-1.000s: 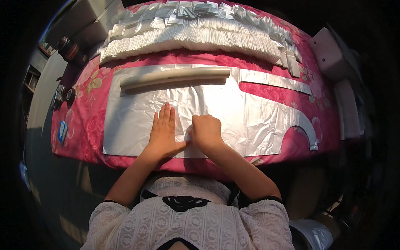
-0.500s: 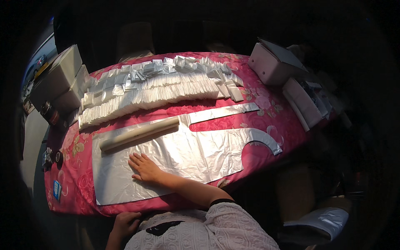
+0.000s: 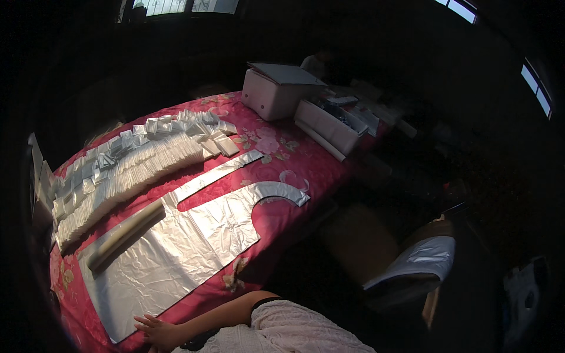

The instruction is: The person repeatedly unrolls a silver sheet from a roll, folds it into a small rectangle, and places it on a growing stack on a pink tablecloth. The process is repeated multiple times throughout the clip.

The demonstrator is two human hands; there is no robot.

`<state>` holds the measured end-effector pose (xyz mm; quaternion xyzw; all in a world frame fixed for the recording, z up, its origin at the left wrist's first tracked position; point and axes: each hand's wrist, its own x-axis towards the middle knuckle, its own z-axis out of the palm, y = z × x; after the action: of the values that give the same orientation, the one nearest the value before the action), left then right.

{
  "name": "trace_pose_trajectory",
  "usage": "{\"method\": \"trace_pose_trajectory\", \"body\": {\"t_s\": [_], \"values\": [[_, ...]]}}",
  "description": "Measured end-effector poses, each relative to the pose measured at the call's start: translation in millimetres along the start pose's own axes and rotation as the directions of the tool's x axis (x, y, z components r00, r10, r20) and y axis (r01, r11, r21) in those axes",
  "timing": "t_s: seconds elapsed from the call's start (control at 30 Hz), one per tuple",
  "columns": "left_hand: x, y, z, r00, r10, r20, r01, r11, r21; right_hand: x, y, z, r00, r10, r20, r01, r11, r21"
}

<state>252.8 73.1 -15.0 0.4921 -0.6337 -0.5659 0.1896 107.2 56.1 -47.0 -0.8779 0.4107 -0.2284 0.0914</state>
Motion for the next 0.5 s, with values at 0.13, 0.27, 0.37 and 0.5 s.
{"method": "trace_pose_trajectory", "body": {"t_s": [0.13,0.27,0.37,0.5], "values": [[-4.8,35.0,-0.6,0.993,0.091,0.081,-0.117,0.903,0.414,-18.1,5.6,-76.7,0.995,-0.102,0.016,0.101,0.995,0.023],[4.2,48.2,11.5,0.954,0.252,0.164,-0.301,0.792,0.532,-51.1,23.5,-126.6,0.999,0.015,0.049,-0.018,0.998,0.068],[8.5,82.2,13.8,0.899,0.430,0.084,-0.415,0.775,0.477,-82.6,64.0,-166.7,0.969,0.227,-0.097,-0.204,0.957,0.205],[28.1,81.5,2.6,0.912,0.393,0.118,-0.401,0.793,0.458,-148.5,161.3,-233.2,0.674,0.680,-0.290,-0.569,0.728,0.383]]}}
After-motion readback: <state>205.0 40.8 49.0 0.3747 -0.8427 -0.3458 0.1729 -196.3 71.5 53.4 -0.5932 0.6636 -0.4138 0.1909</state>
